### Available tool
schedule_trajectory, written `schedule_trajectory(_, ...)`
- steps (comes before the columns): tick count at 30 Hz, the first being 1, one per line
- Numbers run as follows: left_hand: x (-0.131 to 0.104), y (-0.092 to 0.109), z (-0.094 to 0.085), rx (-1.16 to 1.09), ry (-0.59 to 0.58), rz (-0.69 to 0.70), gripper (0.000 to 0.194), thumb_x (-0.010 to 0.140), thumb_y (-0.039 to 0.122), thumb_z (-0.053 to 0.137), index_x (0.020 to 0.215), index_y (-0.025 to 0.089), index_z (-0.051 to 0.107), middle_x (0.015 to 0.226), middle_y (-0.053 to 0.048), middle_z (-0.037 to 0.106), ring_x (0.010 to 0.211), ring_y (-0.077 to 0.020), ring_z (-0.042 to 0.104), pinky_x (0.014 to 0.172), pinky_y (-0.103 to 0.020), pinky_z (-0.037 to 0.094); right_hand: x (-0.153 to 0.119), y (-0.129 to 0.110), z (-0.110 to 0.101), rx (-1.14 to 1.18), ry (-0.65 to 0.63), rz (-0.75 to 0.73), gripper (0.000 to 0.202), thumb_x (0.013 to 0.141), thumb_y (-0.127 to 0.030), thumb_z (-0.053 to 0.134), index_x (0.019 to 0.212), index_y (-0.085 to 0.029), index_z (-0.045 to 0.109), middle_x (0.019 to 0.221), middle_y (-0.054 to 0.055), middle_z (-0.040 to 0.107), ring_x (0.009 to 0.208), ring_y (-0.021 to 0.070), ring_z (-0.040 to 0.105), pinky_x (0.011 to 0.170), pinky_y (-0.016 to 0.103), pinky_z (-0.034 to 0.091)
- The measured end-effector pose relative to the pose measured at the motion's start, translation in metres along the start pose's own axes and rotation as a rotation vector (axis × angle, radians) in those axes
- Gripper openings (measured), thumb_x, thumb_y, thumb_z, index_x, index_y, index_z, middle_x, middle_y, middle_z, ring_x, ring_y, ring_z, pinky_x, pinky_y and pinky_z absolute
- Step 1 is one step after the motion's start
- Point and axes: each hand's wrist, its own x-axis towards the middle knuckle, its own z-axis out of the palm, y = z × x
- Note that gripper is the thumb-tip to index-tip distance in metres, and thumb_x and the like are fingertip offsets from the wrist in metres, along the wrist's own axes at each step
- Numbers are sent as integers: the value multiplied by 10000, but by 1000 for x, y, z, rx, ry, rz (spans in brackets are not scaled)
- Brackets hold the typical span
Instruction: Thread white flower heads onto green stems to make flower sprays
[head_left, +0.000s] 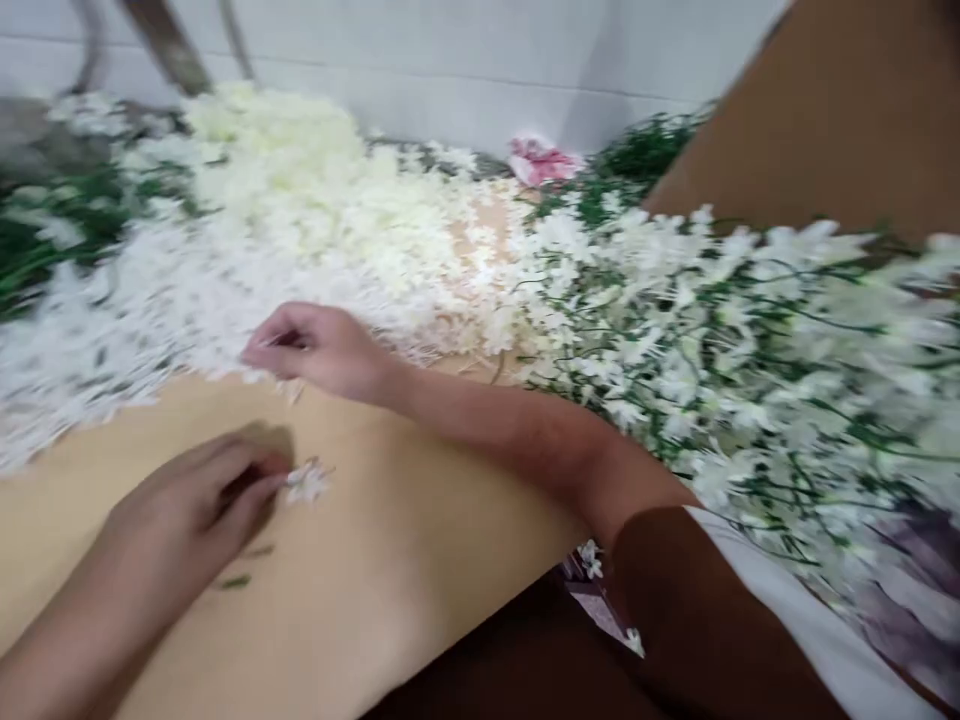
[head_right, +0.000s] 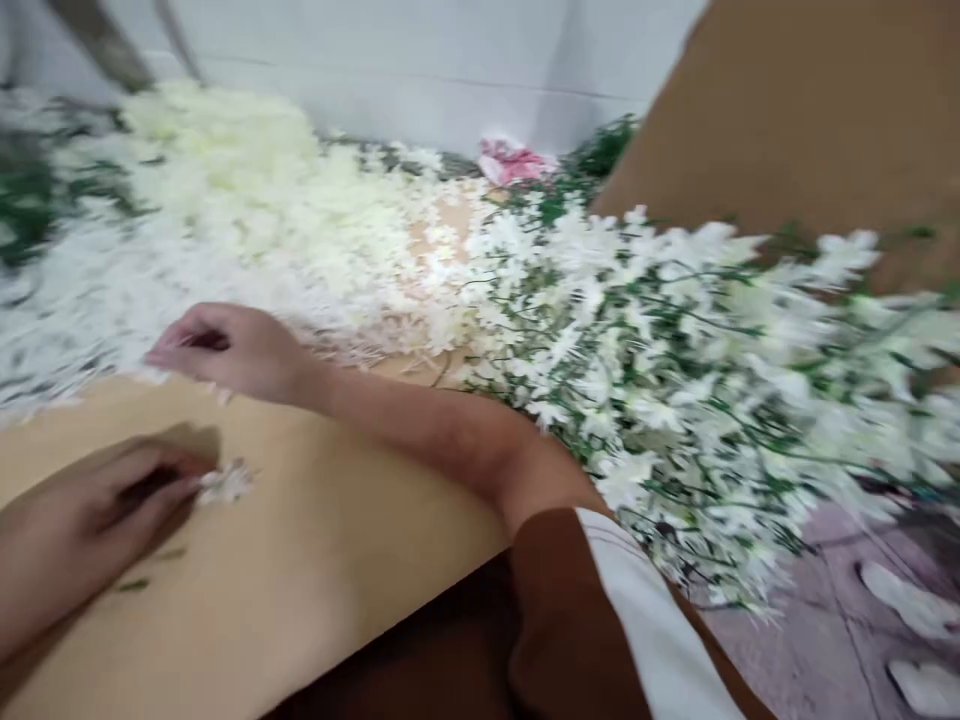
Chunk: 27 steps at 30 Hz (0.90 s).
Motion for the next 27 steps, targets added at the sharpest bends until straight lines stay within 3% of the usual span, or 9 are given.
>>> schedule_trajectory(2,5,13,-4,201,-66,-162,144,816,322,524,754,245,630,743,5,646,668,-174,583,589,-254,386,-11,-1,2,-33,9,-15,332,617,-401,792,651,-199,530,632,-48,578,595,76,534,619,233,492)
schedule_trajectory(7,-8,19,-17,118,-305,-63,113,825,271,531,863,201,610,896,-29,636,781,-163,581,691,-255,405,-26,7,0,-23,7,-26,323,638,-420,767,676,-192,542,615,-55,560,563,58,526,585,213,473)
schedule_trajectory(11,-13,23,-11,211,-219,-70,101,789,149,512,762,182,603,825,-26,615,769,-159,555,681,-268,382,-35,10,7,39,13,17,314,608,-381,797,665,-191,553,618,-57,575,540,50,525,568,210,480)
schedule_trajectory(14,-4,19,-3,105,-153,-149,69,760,146,540,725,178,590,748,-11,600,696,-142,528,635,-264,369,-43,4,10,46,25,35,314,593,-389,808,673,-196,573,624,-60,583,553,52,540,573,210,493)
schedule_trajectory(18,19,-2,-2,-153,151,-415,63,768,224,576,761,169,546,669,11,528,610,-119,476,597,-259,378,-47,-6,5,86,82,-10,309,593,-392,813,680,-204,583,632,-60,577,582,59,550,609,223,511)
schedule_trajectory(21,28,-13,-13,-1,300,-503,139,738,253,631,808,168,545,727,-7,529,690,-146,504,679,-300,415,-47,-12,1,91,82,-54,298,600,-384,813,686,-210,587,643,-56,575,621,72,563,664,251,521)
schedule_trajectory(25,14,3,-27,326,329,-295,138,790,267,566,886,172,595,955,-64,562,954,-213,529,856,-361,412,-43,-8,-1,66,71,-37,300,590,-380,820,690,-209,595,655,-54,577,633,75,559,683,262,519)
schedule_trajectory(27,6,14,-26,369,190,-190,193,802,310,557,930,178,615,974,-65,582,949,-219,545,842,-360,422,-40,-2,-2,91,80,5,306,576,-377,826,679,-204,596,643,-57,573,609,67,542,657,252,513)
